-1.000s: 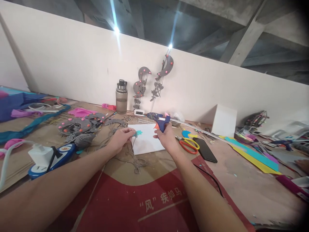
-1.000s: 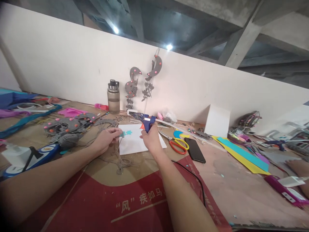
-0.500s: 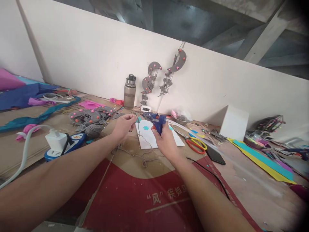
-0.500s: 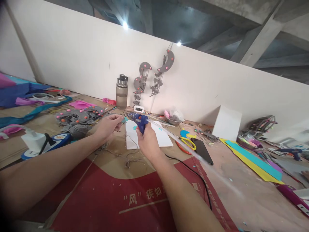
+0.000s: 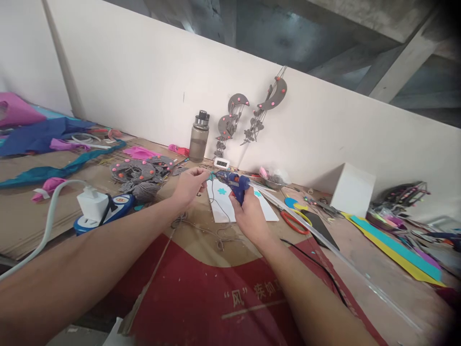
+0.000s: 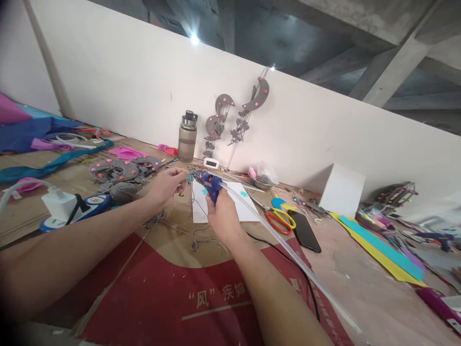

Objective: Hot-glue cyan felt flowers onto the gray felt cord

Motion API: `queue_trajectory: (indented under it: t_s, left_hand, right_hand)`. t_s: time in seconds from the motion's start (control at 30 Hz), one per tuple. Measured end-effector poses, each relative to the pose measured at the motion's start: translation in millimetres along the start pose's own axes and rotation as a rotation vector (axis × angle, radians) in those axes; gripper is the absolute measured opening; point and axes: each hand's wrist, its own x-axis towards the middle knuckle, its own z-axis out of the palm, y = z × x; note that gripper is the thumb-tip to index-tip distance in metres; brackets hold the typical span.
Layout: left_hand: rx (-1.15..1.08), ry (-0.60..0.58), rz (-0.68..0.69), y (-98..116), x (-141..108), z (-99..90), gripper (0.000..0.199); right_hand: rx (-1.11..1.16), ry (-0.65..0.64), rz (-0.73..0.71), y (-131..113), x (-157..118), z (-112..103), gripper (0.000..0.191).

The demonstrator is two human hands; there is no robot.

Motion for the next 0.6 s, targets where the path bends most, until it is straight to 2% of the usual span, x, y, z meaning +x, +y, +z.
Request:
queue_trajectory:
  t_s: [0.6]
  left_hand:
    - [0.018, 0.014, -0.012, 4.4, -2.8, 2.3, 0.019]
  right_hand:
    - [-0.016, 0.014, -0.028, 0.9, 0.3, 2.6, 0.029]
